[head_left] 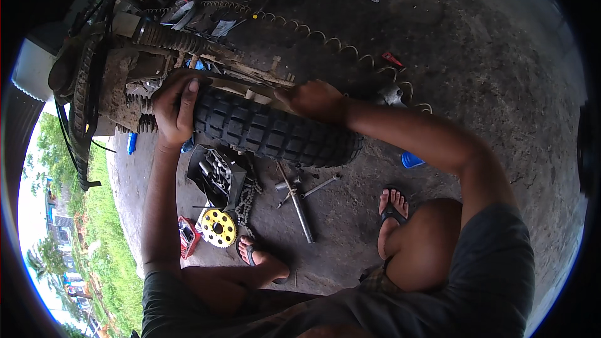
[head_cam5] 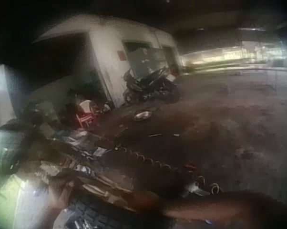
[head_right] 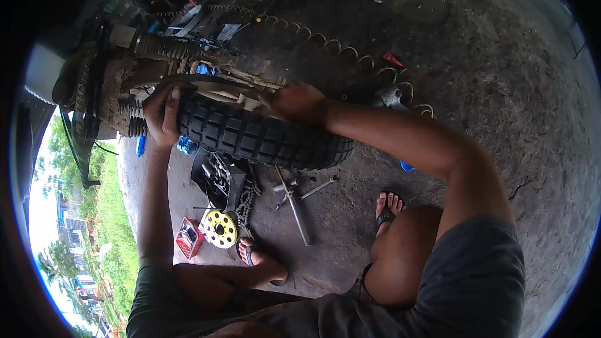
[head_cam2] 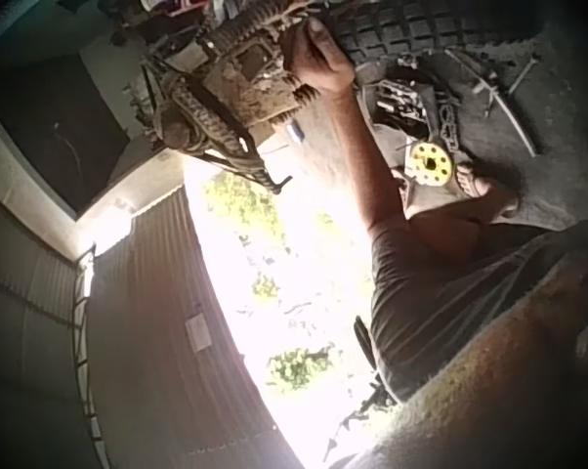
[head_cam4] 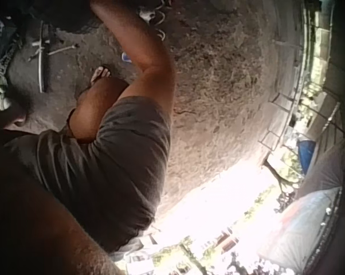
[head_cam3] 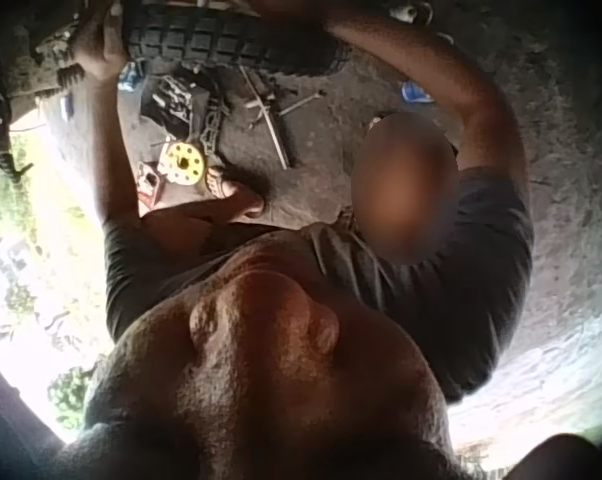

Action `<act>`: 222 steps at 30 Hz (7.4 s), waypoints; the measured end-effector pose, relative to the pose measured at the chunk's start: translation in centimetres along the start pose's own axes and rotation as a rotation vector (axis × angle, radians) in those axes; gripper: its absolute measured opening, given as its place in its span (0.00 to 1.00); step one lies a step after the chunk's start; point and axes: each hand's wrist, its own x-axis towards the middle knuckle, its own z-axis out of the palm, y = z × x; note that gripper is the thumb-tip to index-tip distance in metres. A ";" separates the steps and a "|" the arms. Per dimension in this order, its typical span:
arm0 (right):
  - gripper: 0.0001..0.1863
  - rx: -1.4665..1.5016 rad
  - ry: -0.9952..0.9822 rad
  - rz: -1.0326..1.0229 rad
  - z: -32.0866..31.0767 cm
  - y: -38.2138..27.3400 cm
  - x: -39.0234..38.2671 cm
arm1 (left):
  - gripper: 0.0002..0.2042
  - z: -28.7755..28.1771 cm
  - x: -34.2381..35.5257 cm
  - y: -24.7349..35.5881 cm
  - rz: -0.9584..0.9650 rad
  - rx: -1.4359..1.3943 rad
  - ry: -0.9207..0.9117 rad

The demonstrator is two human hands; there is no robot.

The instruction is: Repairing a motorcycle rear wheel and sprocket assembly using a hammer and wrenches.

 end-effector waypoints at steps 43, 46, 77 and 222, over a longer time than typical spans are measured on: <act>0.22 0.022 0.003 0.054 -0.6 0.2 -1.2 | 0.16 0.0 0.1 0.3 0.026 -0.001 0.008; 0.23 0.047 -0.008 0.073 -1.0 0.3 -1.1 | 0.16 0.1 0.2 0.4 0.020 -0.033 0.011; 0.24 0.586 0.045 1.073 13.8 4.2 -15.2 | 0.13 0.3 -2.2 -0.4 0.357 0.185 0.113; 0.26 0.369 -0.057 0.782 19.1 -11.9 -5.4 | 0.23 4.4 -6.4 3.3 0.248 0.406 0.071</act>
